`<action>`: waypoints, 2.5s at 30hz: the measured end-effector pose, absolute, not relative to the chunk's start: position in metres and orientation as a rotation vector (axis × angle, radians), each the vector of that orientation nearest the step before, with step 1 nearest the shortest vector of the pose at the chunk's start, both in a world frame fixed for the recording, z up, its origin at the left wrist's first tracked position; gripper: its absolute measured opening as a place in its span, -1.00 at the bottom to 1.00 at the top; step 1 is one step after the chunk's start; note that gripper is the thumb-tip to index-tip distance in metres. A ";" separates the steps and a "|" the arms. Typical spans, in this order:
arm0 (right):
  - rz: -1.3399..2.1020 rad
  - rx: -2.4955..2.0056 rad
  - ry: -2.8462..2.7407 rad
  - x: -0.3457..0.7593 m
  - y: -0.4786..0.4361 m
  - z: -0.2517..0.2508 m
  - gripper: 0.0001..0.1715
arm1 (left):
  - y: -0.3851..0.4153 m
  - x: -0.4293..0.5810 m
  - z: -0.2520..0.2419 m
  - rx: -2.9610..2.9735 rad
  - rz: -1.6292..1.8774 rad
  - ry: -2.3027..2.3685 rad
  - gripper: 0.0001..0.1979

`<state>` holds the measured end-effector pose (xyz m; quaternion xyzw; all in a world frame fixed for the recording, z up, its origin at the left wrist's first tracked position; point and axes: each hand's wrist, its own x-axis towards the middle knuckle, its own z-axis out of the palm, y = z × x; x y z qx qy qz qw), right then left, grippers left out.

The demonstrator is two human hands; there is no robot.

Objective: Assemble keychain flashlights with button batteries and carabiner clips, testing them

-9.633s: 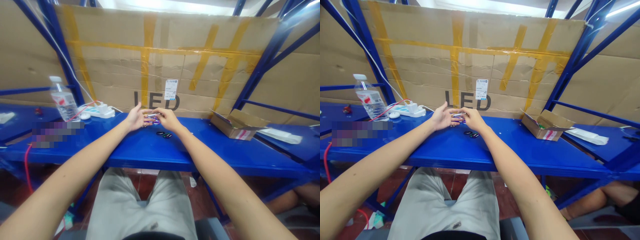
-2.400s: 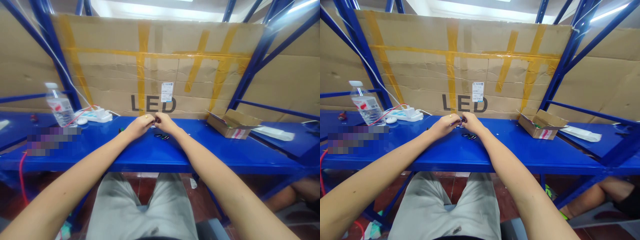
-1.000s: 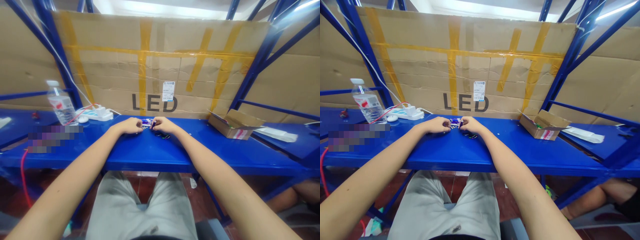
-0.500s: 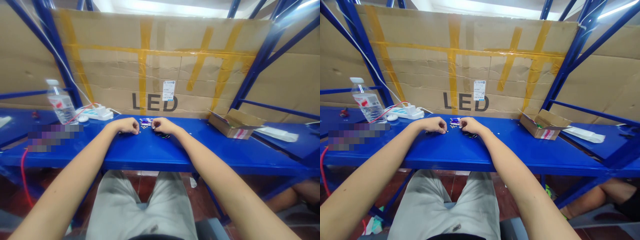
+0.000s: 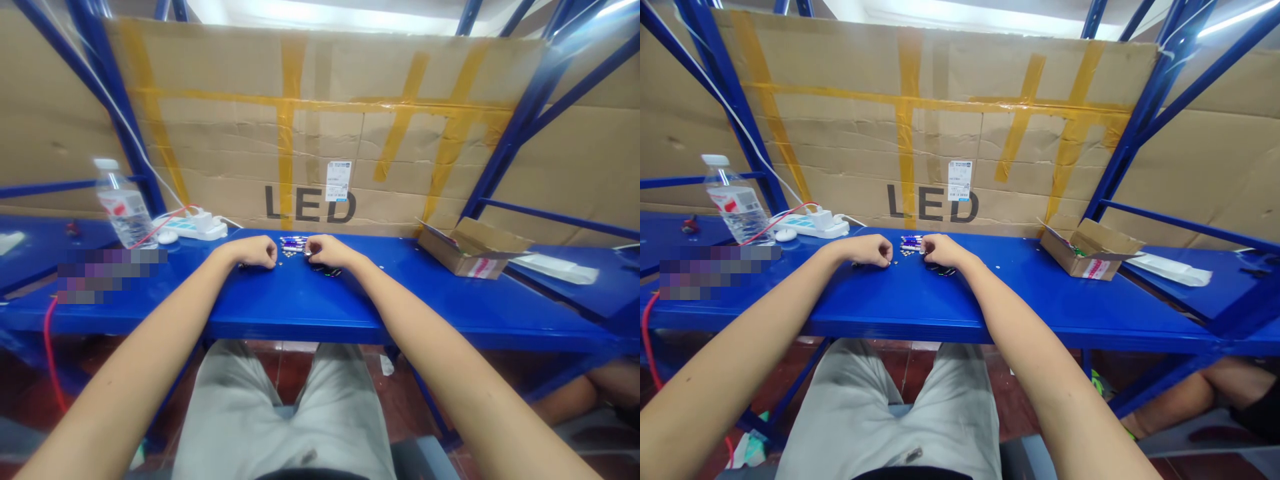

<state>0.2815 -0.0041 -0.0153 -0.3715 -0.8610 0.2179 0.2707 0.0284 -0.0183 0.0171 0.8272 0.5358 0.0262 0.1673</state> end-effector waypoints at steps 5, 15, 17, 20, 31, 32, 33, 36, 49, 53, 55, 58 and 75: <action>0.567 -1.024 -2.322 0.281 -0.005 -0.015 -0.82 | -0.019 0.031 0.017 2.401 0.143 1.445 -0.82; 0.576 -1.035 -2.317 0.281 -0.007 -0.014 -0.81 | -0.018 0.030 0.019 2.408 0.187 1.356 -0.82; 0.578 -1.039 -2.317 0.281 -0.007 -0.013 -0.80 | -0.018 0.029 0.020 2.404 0.182 1.348 -0.82; 0.567 -1.050 -2.318 0.281 -0.007 -0.013 -0.80 | -0.018 0.030 0.021 2.410 0.176 1.341 -0.84; 0.558 -1.064 -2.318 0.282 -0.006 -0.014 -0.80 | -0.017 0.026 0.019 2.343 0.156 1.248 -0.69; 0.566 -1.058 -2.316 0.282 -0.006 -0.014 -0.80 | -0.016 0.025 0.019 2.335 0.147 1.269 -0.67; 0.578 -1.051 -2.316 0.282 -0.007 -0.013 -0.80 | -0.016 0.024 0.019 2.334 0.130 1.294 -0.66; 0.605 -1.030 -2.326 0.282 -0.008 -0.013 -0.81 | -0.017 0.022 0.019 2.358 0.073 1.352 -0.70; 0.551 -1.036 -2.310 0.283 -0.003 -0.016 -0.75 | -0.038 0.079 0.002 2.836 0.929 0.929 -0.84; 0.567 -1.012 -2.308 0.283 -0.003 -0.016 -0.71 | -0.035 0.082 -0.005 2.861 0.934 0.918 -0.85; 0.575 -1.006 -2.311 0.283 -0.002 -0.017 -0.70 | -0.032 0.082 -0.007 2.849 0.917 0.943 -0.85; 0.594 -0.996 -2.301 0.282 -0.002 -0.017 -0.70 | -0.031 0.081 -0.007 2.827 0.883 0.971 -0.83; 1.200 -0.859 -2.051 0.278 -0.008 -0.016 -0.81 | -0.024 0.040 0.014 2.529 0.222 1.416 -0.79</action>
